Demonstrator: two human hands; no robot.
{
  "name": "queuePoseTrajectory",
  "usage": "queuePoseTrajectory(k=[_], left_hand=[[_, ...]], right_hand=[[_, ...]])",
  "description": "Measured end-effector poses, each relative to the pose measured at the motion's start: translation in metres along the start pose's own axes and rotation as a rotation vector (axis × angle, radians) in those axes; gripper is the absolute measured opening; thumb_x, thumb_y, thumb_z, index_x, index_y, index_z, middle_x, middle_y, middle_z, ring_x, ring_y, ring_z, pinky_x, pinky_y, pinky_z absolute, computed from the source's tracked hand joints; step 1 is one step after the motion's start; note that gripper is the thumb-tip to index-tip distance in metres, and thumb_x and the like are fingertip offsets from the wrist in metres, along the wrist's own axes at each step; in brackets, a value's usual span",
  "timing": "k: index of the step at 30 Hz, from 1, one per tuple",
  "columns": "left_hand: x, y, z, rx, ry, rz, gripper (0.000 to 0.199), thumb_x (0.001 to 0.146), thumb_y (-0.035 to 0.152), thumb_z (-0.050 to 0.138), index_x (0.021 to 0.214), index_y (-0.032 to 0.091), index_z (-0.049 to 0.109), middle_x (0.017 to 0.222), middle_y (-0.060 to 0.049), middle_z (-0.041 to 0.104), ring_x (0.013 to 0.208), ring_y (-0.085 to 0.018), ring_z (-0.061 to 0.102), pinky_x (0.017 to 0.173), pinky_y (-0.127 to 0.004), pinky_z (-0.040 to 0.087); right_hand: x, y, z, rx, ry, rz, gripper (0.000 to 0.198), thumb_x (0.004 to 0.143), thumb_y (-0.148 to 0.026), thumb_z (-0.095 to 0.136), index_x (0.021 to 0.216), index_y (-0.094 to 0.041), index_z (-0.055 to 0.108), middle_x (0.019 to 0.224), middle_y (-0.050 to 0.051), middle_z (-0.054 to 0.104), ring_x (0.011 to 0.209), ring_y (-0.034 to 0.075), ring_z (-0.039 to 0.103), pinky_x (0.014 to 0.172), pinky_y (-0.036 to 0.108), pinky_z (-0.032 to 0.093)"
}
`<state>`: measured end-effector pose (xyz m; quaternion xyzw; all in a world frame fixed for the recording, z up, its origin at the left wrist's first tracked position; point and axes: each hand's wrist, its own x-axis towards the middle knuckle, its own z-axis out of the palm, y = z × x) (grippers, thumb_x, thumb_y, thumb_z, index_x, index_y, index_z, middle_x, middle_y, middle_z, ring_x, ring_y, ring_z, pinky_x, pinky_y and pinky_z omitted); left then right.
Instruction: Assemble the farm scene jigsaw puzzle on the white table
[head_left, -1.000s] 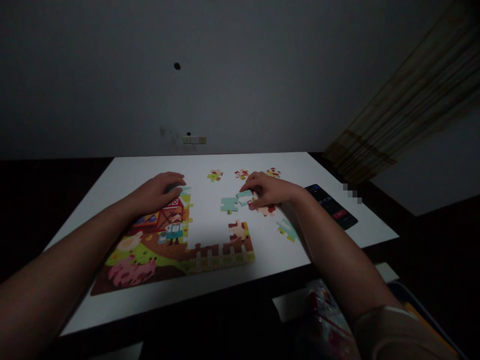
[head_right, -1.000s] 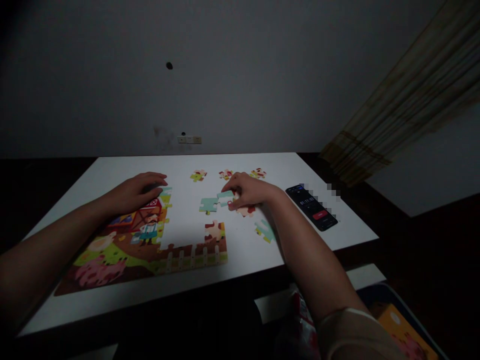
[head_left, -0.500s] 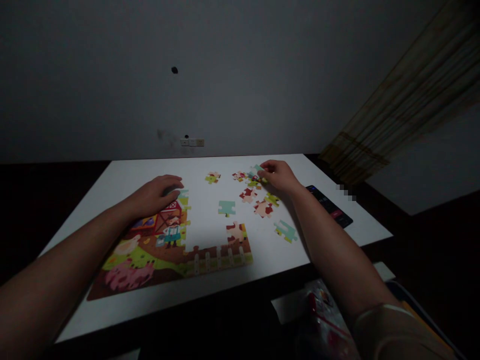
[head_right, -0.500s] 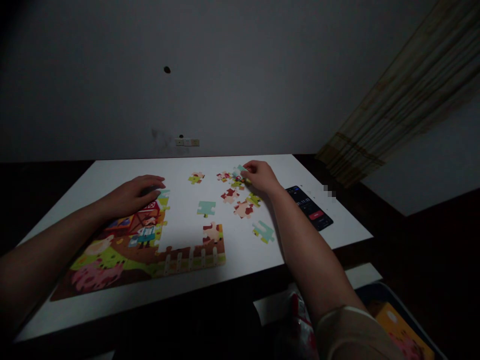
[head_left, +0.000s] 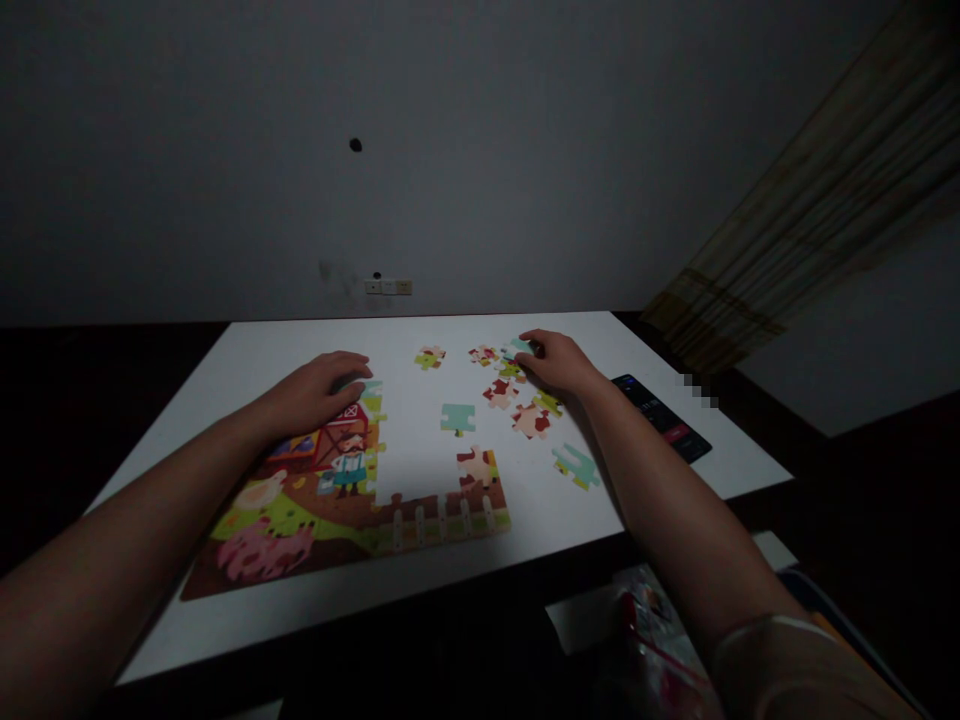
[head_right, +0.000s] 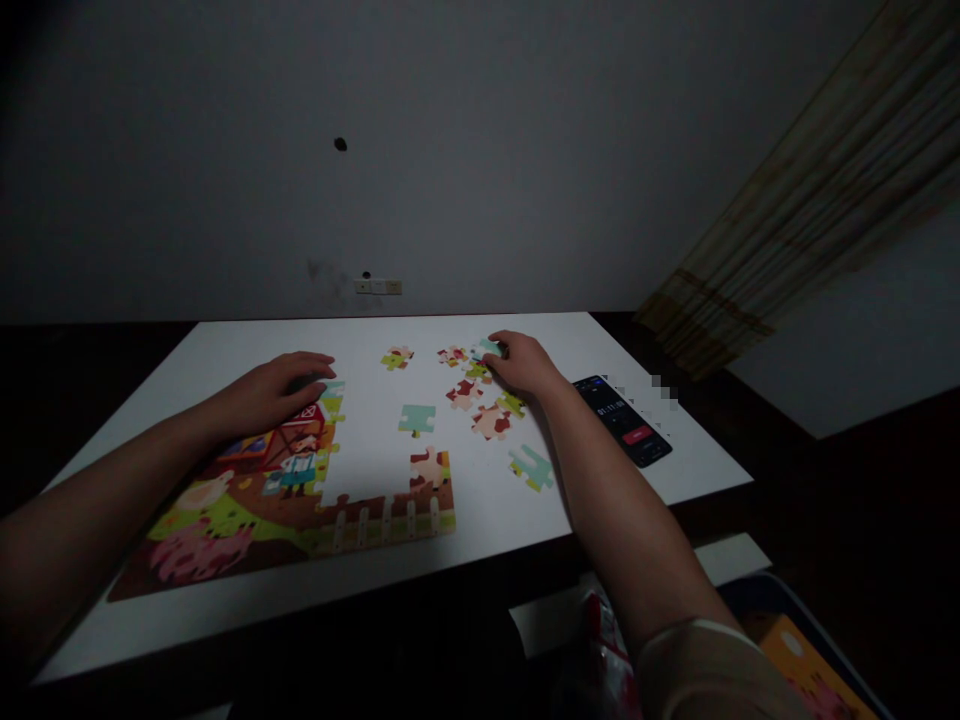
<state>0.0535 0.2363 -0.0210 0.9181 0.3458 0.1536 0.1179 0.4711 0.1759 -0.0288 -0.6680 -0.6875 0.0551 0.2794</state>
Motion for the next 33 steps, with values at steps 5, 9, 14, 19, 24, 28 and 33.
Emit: queuePoseTrajectory(k=[5, 9, 14, 19, 24, 28, 33], left_hand=[[-0.0003, 0.0004, -0.0004, 0.013, -0.008, -0.006, 0.044, 0.091, 0.050, 0.037, 0.116, 0.024, 0.062, 0.134, -0.007, 0.055, 0.125, -0.025, 0.049, 0.110, -0.039, 0.035], [-0.0002, 0.0000, 0.0001, 0.011, -0.009, -0.037, 0.044, 0.090, 0.054, 0.036, 0.116, 0.029, 0.061, 0.135, -0.003, 0.054, 0.126, -0.024, 0.048, 0.111, -0.037, 0.034], [-0.0001, 0.0033, -0.0023, 0.020, -0.022, -0.014, 0.050, 0.091, 0.055, 0.034, 0.116, 0.022, 0.062, 0.135, -0.006, 0.055, 0.124, -0.026, 0.049, 0.110, -0.039, 0.035], [-0.0005, 0.0026, -0.0021, 0.023, -0.011, -0.004, 0.048, 0.091, 0.052, 0.035, 0.116, 0.022, 0.062, 0.134, -0.007, 0.055, 0.123, -0.026, 0.050, 0.110, -0.038, 0.036], [-0.0003, -0.0006, -0.0005, 0.023, -0.015, -0.009, 0.044, 0.091, 0.052, 0.036, 0.116, 0.025, 0.062, 0.134, -0.005, 0.054, 0.124, -0.024, 0.049, 0.110, -0.038, 0.035], [0.0004, 0.0005, -0.0009, 0.031, -0.027, -0.028, 0.045, 0.090, 0.053, 0.036, 0.116, 0.026, 0.061, 0.135, -0.004, 0.054, 0.125, -0.024, 0.048, 0.111, -0.037, 0.035], [0.0012, -0.0002, -0.0003, 0.043, -0.026, -0.013, 0.043, 0.090, 0.050, 0.037, 0.116, 0.025, 0.060, 0.135, -0.004, 0.054, 0.125, -0.024, 0.048, 0.110, -0.039, 0.036]], right_hand=[[-0.0003, -0.0017, 0.0012, -0.002, -0.010, -0.041, 0.036, 0.081, -0.035, 0.066, 0.115, -0.025, 0.064, 0.108, 0.011, 0.067, 0.088, 0.026, 0.062, 0.080, 0.041, 0.048], [0.0019, -0.0020, 0.0019, -0.008, -0.008, -0.039, 0.034, 0.080, -0.035, 0.068, 0.112, -0.025, 0.066, 0.108, 0.011, 0.066, 0.087, 0.026, 0.062, 0.079, 0.040, 0.047], [0.0034, -0.0008, 0.0031, -0.025, -0.010, -0.045, 0.034, 0.080, -0.035, 0.067, 0.112, -0.024, 0.066, 0.105, 0.012, 0.067, 0.084, 0.026, 0.062, 0.077, 0.040, 0.047], [0.0009, -0.0042, 0.0003, 0.036, -0.030, -0.034, 0.037, 0.077, -0.033, 0.069, 0.113, -0.025, 0.066, 0.101, 0.011, 0.068, 0.082, 0.026, 0.062, 0.075, 0.041, 0.047], [-0.0010, -0.0061, -0.0023, 0.032, -0.076, -0.063, 0.035, 0.077, -0.034, 0.068, 0.111, -0.026, 0.067, 0.095, 0.010, 0.068, 0.080, 0.027, 0.061, 0.075, 0.043, 0.047], [0.0002, -0.0046, -0.0014, -0.017, -0.084, -0.092, 0.035, 0.077, -0.037, 0.068, 0.110, -0.024, 0.067, 0.101, 0.011, 0.067, 0.084, 0.027, 0.061, 0.078, 0.043, 0.048], [0.0013, -0.0065, -0.0052, -0.075, -0.121, -0.063, 0.033, 0.077, -0.039, 0.068, 0.106, -0.022, 0.068, 0.106, 0.012, 0.067, 0.091, 0.028, 0.061, 0.082, 0.043, 0.048]])
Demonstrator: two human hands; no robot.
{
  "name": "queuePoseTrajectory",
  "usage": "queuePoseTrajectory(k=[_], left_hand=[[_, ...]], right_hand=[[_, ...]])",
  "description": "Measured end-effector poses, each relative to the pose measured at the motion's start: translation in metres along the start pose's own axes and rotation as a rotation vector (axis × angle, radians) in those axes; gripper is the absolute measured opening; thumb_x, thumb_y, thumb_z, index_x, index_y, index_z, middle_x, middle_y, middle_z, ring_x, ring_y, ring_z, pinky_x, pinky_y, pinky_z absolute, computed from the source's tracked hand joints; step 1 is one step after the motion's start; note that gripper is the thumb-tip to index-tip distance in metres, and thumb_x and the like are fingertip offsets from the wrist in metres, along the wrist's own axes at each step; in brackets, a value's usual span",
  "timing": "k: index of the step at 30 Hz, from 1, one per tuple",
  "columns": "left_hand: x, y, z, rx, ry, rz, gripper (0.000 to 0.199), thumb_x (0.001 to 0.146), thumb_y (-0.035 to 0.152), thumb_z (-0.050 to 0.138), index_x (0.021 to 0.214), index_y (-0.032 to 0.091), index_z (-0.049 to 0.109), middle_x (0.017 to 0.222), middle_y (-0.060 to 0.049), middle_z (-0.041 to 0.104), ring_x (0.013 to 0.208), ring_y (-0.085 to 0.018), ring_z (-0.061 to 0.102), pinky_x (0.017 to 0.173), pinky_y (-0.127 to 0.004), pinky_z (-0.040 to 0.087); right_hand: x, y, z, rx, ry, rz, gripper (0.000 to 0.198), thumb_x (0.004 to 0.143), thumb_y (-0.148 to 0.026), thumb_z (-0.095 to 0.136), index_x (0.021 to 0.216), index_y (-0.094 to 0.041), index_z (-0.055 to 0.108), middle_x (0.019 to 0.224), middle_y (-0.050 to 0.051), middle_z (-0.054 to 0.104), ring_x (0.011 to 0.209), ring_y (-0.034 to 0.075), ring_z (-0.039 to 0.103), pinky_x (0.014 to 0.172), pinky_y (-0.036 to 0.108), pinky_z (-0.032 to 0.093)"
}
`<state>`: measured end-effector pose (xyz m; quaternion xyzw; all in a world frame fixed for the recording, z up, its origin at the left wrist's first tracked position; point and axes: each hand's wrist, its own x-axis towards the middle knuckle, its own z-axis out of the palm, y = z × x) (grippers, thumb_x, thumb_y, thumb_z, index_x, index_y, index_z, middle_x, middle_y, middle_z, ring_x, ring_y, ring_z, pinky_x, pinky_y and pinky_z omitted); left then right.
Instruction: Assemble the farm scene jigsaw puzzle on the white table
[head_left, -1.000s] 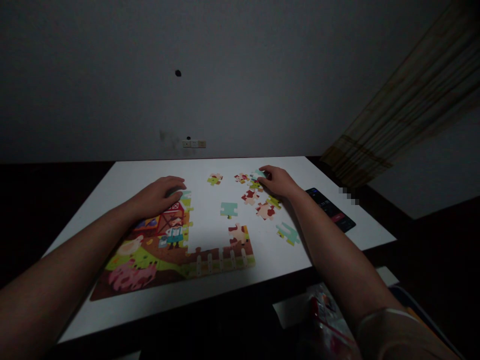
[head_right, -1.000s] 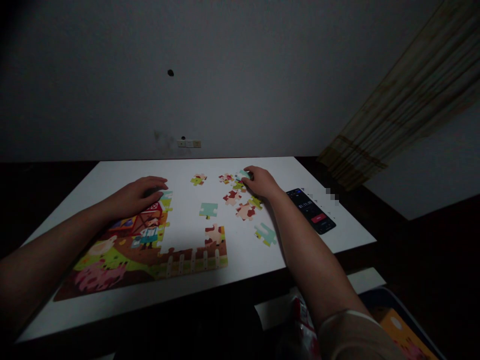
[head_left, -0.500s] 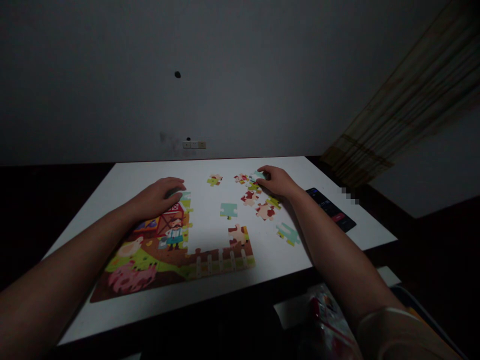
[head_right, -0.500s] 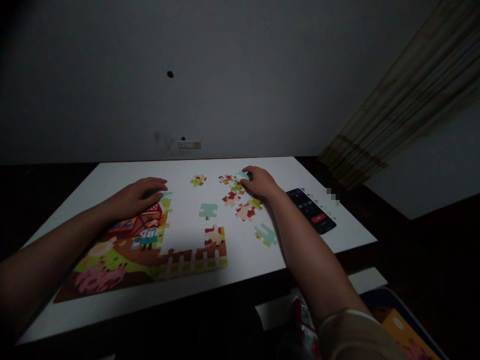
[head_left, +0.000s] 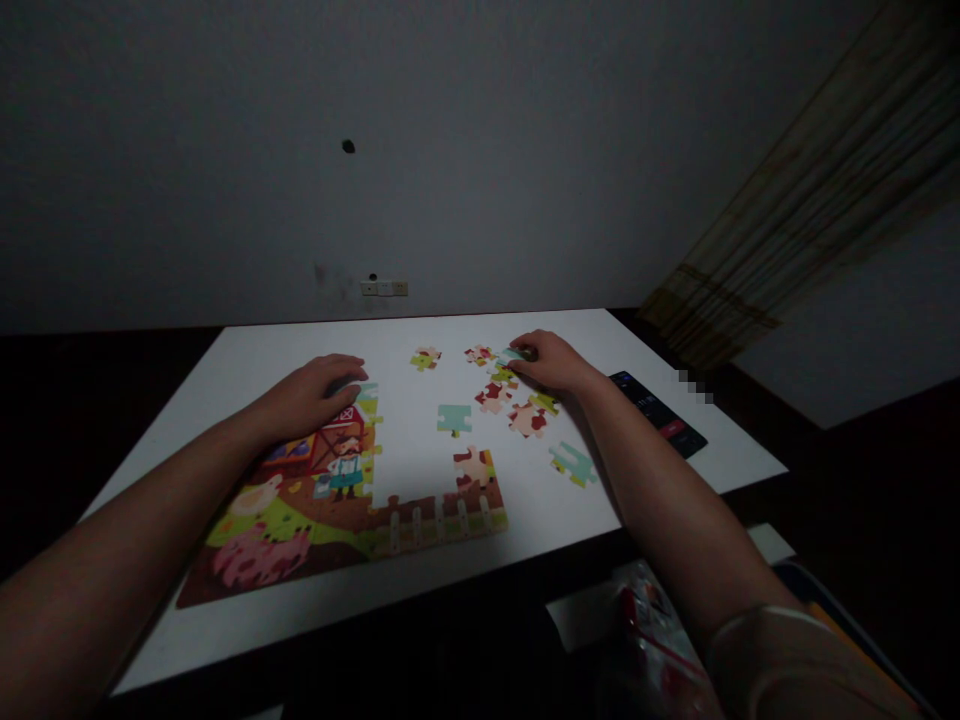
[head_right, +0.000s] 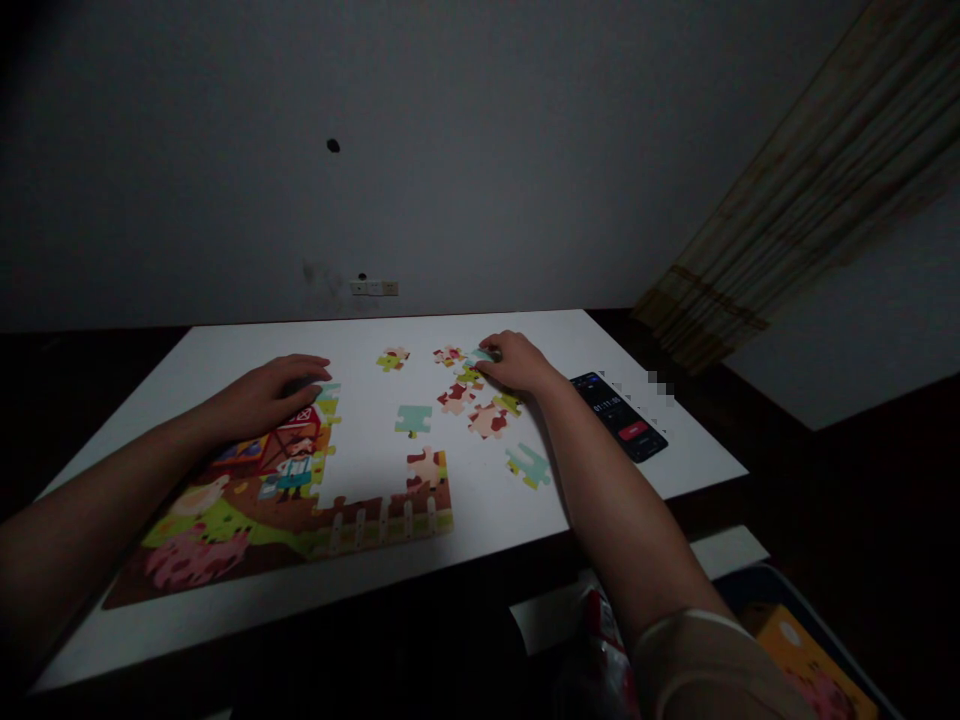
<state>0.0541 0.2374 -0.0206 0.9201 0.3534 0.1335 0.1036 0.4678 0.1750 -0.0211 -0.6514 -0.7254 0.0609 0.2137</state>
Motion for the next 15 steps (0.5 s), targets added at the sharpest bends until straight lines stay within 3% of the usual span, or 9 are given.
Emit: queuePoseTrajectory(k=[5, 10, 12, 15], left_hand=[[0.001, -0.005, 0.002, 0.011, 0.014, 0.034, 0.043, 0.091, 0.048, 0.037, 0.115, 0.022, 0.061, 0.133, -0.006, 0.055, 0.123, -0.024, 0.050, 0.109, -0.037, 0.036], [0.001, -0.006, 0.003, -0.011, 0.021, 0.030, 0.045, 0.090, 0.050, 0.038, 0.117, 0.021, 0.061, 0.134, -0.006, 0.055, 0.123, -0.025, 0.050, 0.108, -0.038, 0.037], [0.001, -0.005, 0.003, -0.015, 0.022, 0.026, 0.046, 0.091, 0.051, 0.038, 0.116, 0.021, 0.062, 0.133, -0.006, 0.055, 0.123, -0.025, 0.050, 0.108, -0.037, 0.036], [0.001, -0.003, 0.002, -0.014, 0.016, 0.017, 0.047, 0.092, 0.051, 0.038, 0.117, 0.018, 0.061, 0.134, -0.007, 0.054, 0.123, -0.024, 0.049, 0.109, -0.035, 0.035]], right_hand=[[-0.007, 0.002, -0.025, 0.007, -0.067, 0.057, 0.020, 0.085, -0.025, 0.054, 0.097, -0.022, 0.069, 0.100, 0.008, 0.070, 0.089, 0.024, 0.063, 0.080, 0.035, 0.049], [-0.026, 0.013, -0.060, 0.001, -0.258, 0.121, 0.019, 0.076, -0.018, 0.059, 0.091, -0.022, 0.070, 0.091, 0.006, 0.071, 0.081, 0.023, 0.063, 0.074, 0.033, 0.047], [-0.034, 0.015, -0.068, 0.004, -0.379, 0.126, 0.024, 0.070, -0.020, 0.067, 0.094, -0.023, 0.070, 0.091, 0.006, 0.070, 0.079, 0.023, 0.063, 0.072, 0.033, 0.047], [-0.041, 0.014, -0.069, 0.062, -0.524, 0.100, 0.047, 0.062, -0.025, 0.078, 0.107, -0.025, 0.067, 0.093, 0.006, 0.068, 0.080, 0.023, 0.062, 0.072, 0.033, 0.048]])
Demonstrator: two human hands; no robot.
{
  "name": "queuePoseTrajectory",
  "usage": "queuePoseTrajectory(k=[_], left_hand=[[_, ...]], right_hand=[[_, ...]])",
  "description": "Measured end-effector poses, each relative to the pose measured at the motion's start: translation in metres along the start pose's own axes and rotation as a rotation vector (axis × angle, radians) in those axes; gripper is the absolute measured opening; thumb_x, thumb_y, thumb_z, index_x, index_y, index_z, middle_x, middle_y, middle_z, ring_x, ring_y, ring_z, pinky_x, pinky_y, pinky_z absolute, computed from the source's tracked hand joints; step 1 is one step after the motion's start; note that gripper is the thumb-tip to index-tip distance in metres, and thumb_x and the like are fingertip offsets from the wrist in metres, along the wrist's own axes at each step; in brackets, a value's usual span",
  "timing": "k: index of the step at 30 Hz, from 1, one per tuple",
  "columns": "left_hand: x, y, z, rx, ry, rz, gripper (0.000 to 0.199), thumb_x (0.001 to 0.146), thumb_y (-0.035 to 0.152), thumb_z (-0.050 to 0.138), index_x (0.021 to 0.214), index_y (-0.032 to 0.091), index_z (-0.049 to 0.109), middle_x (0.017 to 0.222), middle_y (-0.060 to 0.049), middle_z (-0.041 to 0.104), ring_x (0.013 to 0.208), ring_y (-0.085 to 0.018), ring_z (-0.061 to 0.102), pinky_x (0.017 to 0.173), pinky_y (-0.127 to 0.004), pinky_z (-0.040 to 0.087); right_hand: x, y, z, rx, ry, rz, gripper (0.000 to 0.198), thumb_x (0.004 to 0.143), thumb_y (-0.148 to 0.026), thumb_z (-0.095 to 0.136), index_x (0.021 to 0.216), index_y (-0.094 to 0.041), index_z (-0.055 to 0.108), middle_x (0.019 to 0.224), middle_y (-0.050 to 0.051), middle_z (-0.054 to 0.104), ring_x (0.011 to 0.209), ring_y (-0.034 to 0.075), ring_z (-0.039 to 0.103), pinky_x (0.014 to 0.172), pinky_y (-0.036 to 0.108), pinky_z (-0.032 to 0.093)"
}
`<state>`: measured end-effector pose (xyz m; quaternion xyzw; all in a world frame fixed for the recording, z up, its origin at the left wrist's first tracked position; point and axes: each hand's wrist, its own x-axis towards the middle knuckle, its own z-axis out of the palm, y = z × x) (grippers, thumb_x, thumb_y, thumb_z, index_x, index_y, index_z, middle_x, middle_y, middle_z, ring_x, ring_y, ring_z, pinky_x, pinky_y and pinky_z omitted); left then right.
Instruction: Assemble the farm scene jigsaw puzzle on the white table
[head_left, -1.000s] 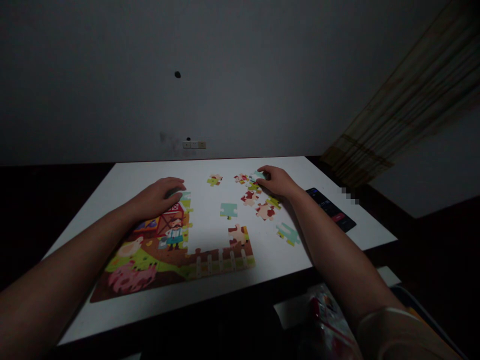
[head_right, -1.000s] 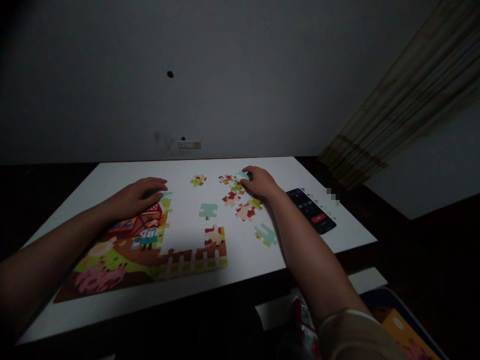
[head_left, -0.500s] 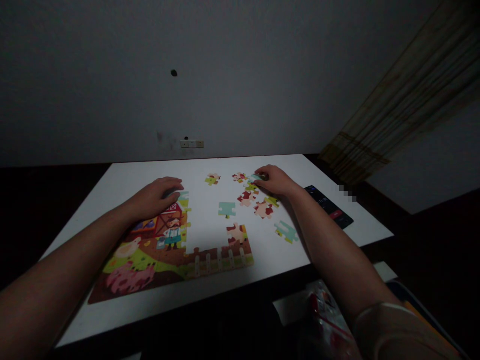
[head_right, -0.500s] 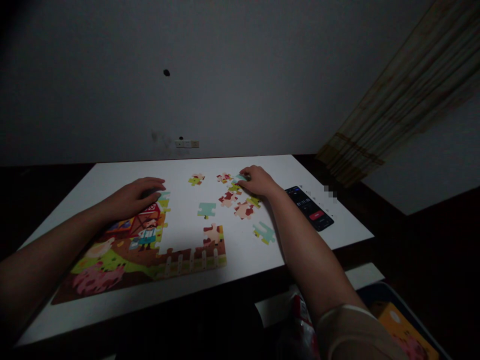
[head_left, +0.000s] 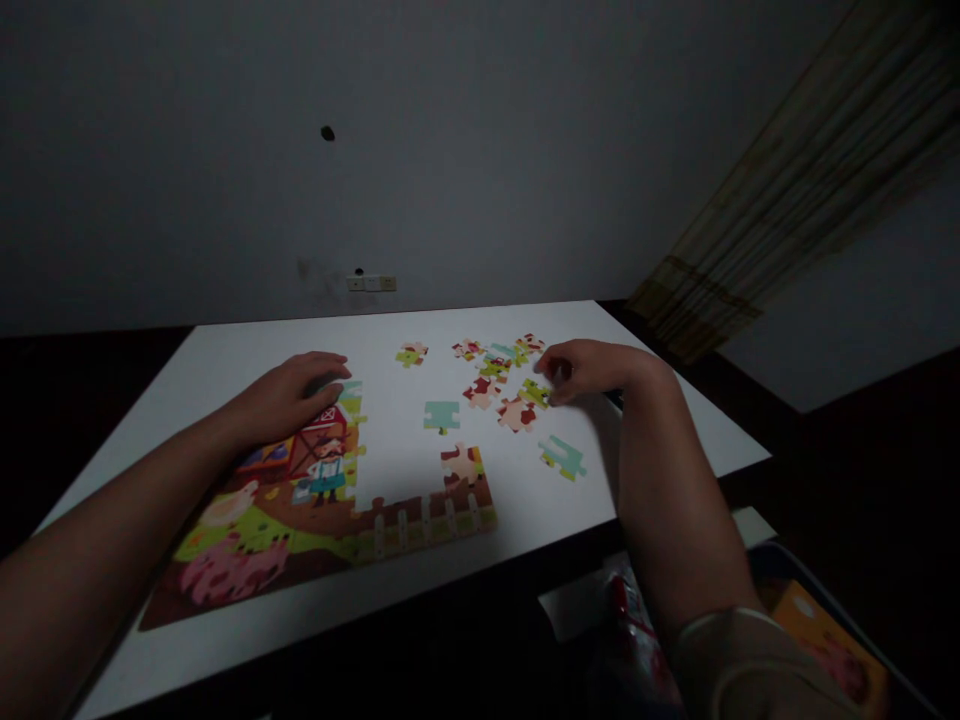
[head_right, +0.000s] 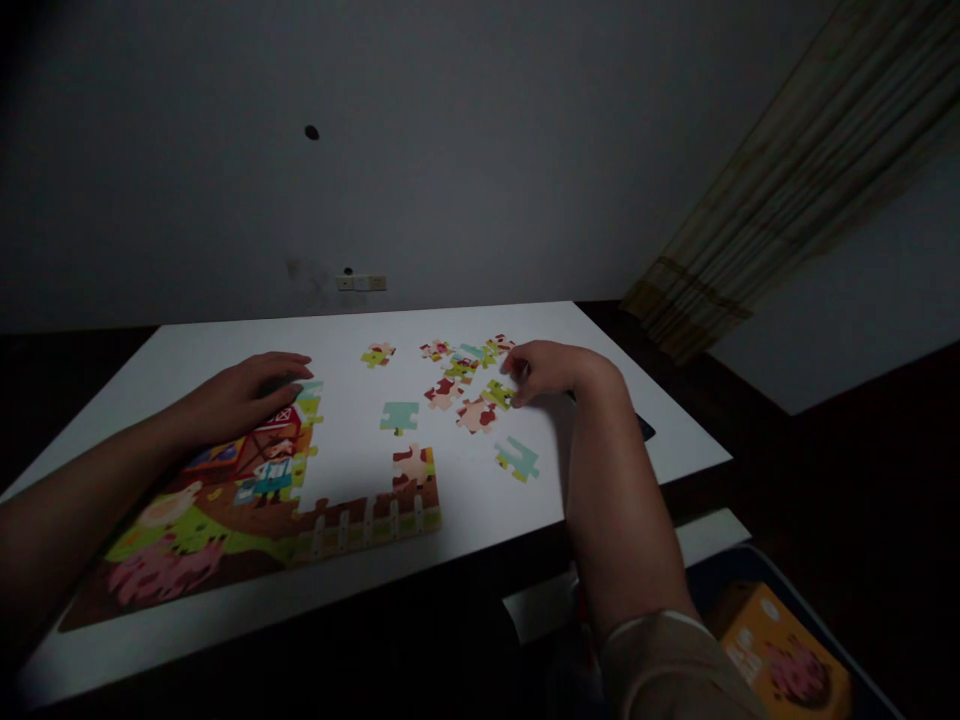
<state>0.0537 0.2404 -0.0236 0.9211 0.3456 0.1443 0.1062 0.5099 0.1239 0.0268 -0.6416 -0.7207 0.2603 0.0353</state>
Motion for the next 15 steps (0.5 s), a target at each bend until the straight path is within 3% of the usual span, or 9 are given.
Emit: queuePoseTrajectory(k=[4, 10, 15], left_hand=[[0.000, 0.000, -0.001, 0.020, -0.024, 0.000, 0.048, 0.093, 0.049, 0.037, 0.119, 0.015, 0.059, 0.135, -0.009, 0.053, 0.123, -0.023, 0.048, 0.109, -0.034, 0.034], [0.001, 0.002, -0.002, 0.037, -0.038, -0.007, 0.047, 0.094, 0.048, 0.037, 0.119, 0.015, 0.059, 0.136, -0.009, 0.052, 0.124, -0.021, 0.048, 0.109, -0.032, 0.033], [0.001, 0.002, -0.001, 0.022, -0.033, -0.016, 0.045, 0.094, 0.046, 0.038, 0.119, 0.015, 0.058, 0.136, -0.009, 0.051, 0.123, -0.022, 0.048, 0.109, -0.033, 0.033]], right_hand=[[0.005, -0.008, 0.007, 0.057, -0.080, -0.049, 0.071, 0.056, -0.023, 0.081, 0.124, -0.029, 0.060, 0.098, 0.003, 0.066, 0.085, 0.023, 0.061, 0.076, 0.032, 0.049], [0.013, -0.010, 0.008, 0.001, -0.068, -0.067, 0.053, 0.059, -0.023, 0.080, 0.110, -0.029, 0.066, 0.098, 0.003, 0.065, 0.085, 0.023, 0.060, 0.074, 0.033, 0.048], [0.012, -0.005, 0.010, -0.019, -0.043, -0.070, 0.050, 0.058, -0.024, 0.081, 0.105, -0.027, 0.064, 0.100, 0.004, 0.065, 0.087, 0.025, 0.059, 0.072, 0.034, 0.047]])
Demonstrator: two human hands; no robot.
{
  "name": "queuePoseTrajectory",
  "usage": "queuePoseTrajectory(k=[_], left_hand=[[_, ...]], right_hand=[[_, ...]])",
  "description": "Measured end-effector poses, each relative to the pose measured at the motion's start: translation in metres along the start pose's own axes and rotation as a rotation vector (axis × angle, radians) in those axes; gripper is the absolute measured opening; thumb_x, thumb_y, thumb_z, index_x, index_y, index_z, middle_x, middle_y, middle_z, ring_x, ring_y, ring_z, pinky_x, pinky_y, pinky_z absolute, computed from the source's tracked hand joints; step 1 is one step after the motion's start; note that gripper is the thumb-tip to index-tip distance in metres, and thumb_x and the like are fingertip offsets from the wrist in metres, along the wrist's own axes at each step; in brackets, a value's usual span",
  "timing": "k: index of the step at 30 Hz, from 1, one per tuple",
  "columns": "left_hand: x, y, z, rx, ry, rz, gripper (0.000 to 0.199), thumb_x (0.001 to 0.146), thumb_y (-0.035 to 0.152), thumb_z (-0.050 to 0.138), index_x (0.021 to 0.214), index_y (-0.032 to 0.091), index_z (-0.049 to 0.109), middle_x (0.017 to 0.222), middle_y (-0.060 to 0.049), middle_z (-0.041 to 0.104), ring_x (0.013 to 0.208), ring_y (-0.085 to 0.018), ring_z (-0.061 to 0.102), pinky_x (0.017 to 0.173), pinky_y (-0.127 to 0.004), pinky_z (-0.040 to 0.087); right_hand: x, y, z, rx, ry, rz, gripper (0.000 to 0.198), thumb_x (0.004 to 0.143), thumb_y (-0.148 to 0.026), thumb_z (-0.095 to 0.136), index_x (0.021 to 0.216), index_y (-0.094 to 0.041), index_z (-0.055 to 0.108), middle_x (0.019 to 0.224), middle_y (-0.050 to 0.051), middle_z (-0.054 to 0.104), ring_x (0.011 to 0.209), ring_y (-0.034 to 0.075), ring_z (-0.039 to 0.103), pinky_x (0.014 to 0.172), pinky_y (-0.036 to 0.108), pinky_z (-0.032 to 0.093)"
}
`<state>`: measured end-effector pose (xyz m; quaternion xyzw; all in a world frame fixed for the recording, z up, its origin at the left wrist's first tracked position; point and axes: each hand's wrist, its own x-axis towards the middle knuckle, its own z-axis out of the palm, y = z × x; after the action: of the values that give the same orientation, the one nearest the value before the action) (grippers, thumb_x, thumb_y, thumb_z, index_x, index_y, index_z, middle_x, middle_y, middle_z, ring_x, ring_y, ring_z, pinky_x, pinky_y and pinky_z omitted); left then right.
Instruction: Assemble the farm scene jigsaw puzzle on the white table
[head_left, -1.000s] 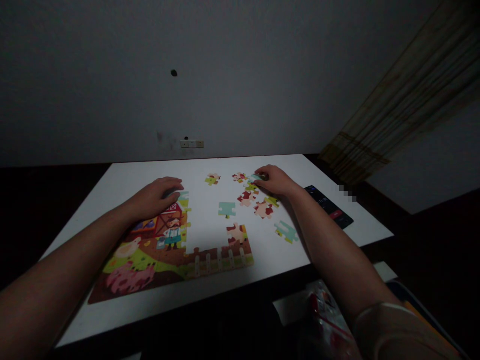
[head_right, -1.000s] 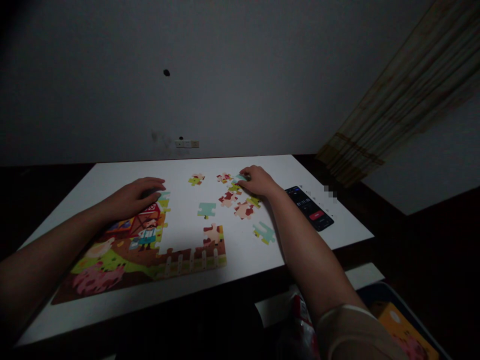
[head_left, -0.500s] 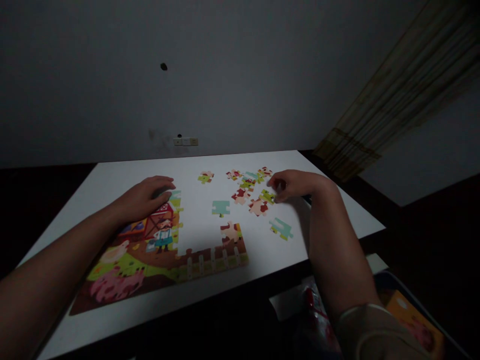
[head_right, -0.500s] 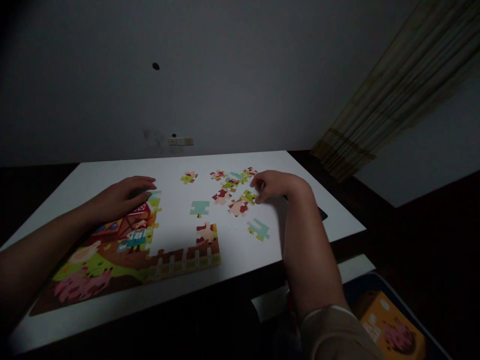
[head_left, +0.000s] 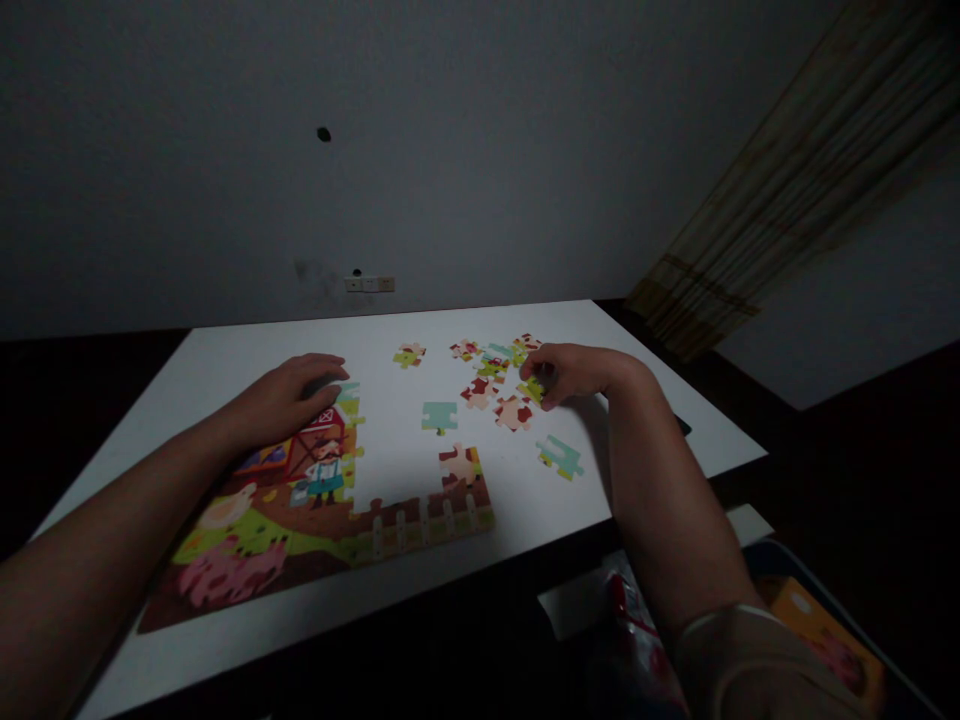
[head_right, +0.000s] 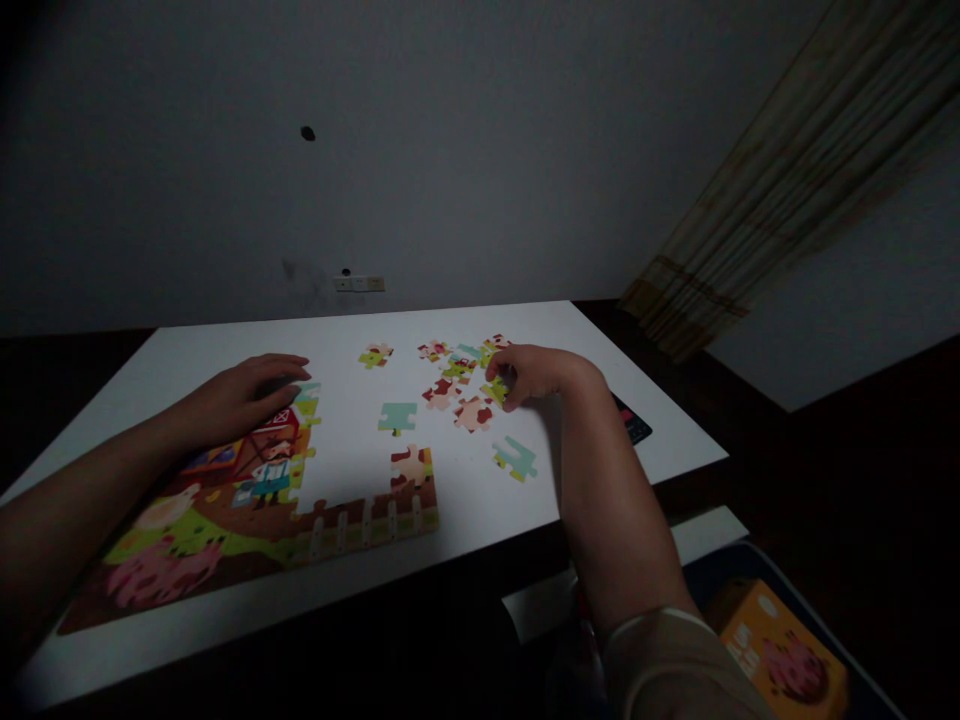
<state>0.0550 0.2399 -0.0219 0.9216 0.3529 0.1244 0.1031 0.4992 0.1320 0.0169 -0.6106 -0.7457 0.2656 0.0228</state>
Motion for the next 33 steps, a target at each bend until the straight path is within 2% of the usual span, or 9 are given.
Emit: queuePoseTrajectory(k=[10, 14, 16, 18, 20, 25, 27, 31, 33], left_hand=[[-0.001, -0.007, 0.004, 0.001, 0.036, 0.020, 0.044, 0.092, 0.050, 0.038, 0.117, 0.022, 0.060, 0.134, -0.006, 0.054, 0.122, -0.023, 0.050, 0.109, -0.036, 0.036], [0.000, -0.008, 0.004, 0.001, 0.037, 0.021, 0.046, 0.091, 0.051, 0.037, 0.117, 0.021, 0.061, 0.135, -0.006, 0.054, 0.122, -0.024, 0.050, 0.109, -0.034, 0.036], [0.000, -0.008, 0.005, -0.002, 0.038, 0.018, 0.047, 0.091, 0.052, 0.037, 0.117, 0.022, 0.061, 0.134, -0.005, 0.054, 0.123, -0.024, 0.050, 0.109, -0.035, 0.036], [0.000, -0.008, 0.004, -0.007, 0.033, 0.012, 0.047, 0.090, 0.053, 0.037, 0.117, 0.023, 0.061, 0.134, -0.005, 0.054, 0.123, -0.025, 0.049, 0.109, -0.037, 0.036], [0.000, -0.007, 0.003, -0.010, 0.027, 0.010, 0.047, 0.090, 0.052, 0.037, 0.117, 0.023, 0.061, 0.135, -0.006, 0.054, 0.124, -0.025, 0.049, 0.109, -0.037, 0.036], [0.000, -0.004, 0.001, -0.021, 0.017, 0.005, 0.048, 0.090, 0.054, 0.037, 0.117, 0.022, 0.061, 0.135, -0.007, 0.054, 0.124, -0.025, 0.048, 0.109, -0.038, 0.036], [0.000, -0.004, 0.001, -0.026, 0.012, -0.005, 0.049, 0.090, 0.055, 0.037, 0.117, 0.023, 0.061, 0.135, -0.006, 0.054, 0.125, -0.025, 0.048, 0.110, -0.038, 0.035], [0.000, -0.004, 0.001, -0.027, 0.021, 0.000, 0.050, 0.090, 0.056, 0.036, 0.117, 0.022, 0.060, 0.136, -0.007, 0.053, 0.125, -0.025, 0.048, 0.110, -0.038, 0.035], [-0.001, -0.004, 0.001, -0.025, 0.023, 0.005, 0.051, 0.090, 0.057, 0.036, 0.117, 0.022, 0.061, 0.135, -0.007, 0.054, 0.124, -0.025, 0.049, 0.110, -0.038, 0.036]], right_hand=[[-0.001, -0.004, 0.000, 0.027, 0.050, -0.083, 0.043, 0.064, -0.026, 0.075, 0.104, -0.026, 0.059, 0.091, 0.002, 0.063, 0.080, 0.022, 0.059, 0.068, 0.032, 0.047], [0.000, -0.001, -0.005, 0.078, 0.448, -0.037, 0.028, 0.080, -0.028, 0.058, 0.108, -0.027, 0.058, 0.099, 0.006, 0.065, 0.087, 0.024, 0.061, 0.075, 0.037, 0.049], [0.002, 0.005, -0.008, 0.050, 0.715, 0.068, 0.033, 0.085, -0.028, 0.053, 0.117, -0.028, 0.055, 0.107, 0.009, 0.065, 0.094, 0.026, 0.060, 0.082, 0.040, 0.048], [0.005, 0.012, -0.010, 0.004, 0.828, 0.181, 0.038, 0.086, -0.029, 0.051, 0.124, -0.026, 0.053, 0.109, 0.011, 0.065, 0.097, 0.027, 0.060, 0.085, 0.042, 0.047], [0.006, 0.016, -0.010, -0.013, 0.728, 0.244, 0.035, 0.085, -0.031, 0.054, 0.119, -0.023, 0.059, 0.105, 0.012, 0.068, 0.094, 0.028, 0.062, 0.082, 0.041, 0.048], [0.005, 0.011, -0.003, 0.060, 0.191, 0.154, 0.021, 0.079, -0.036, 0.063, 0.094, -0.024, 0.072, 0.087, 0.006, 0.072, 0.080, 0.024, 0.064, 0.072, 0.035, 0.049], [0.007, 0.007, -0.001, 0.037, 0.217, 0.157, 0.023, 0.081, -0.037, 0.061, 0.095, -0.024, 0.072, 0.088, 0.006, 0.072, 0.080, 0.024, 0.064, 0.073, 0.035, 0.049], [0.022, 0.005, 0.003, -0.120, 0.477, 0.171, 0.031, 0.083, -0.031, 0.056, 0.110, -0.021, 0.068, 0.110, 0.012, 0.067, 0.100, 0.029, 0.060, 0.087, 0.040, 0.046], [0.032, 0.006, 0.007, -0.192, 0.475, 0.108, 0.039, 0.079, -0.028, 0.061, 0.116, -0.020, 0.065, 0.120, 0.014, 0.062, 0.111, 0.032, 0.054, 0.097, 0.043, 0.040]])
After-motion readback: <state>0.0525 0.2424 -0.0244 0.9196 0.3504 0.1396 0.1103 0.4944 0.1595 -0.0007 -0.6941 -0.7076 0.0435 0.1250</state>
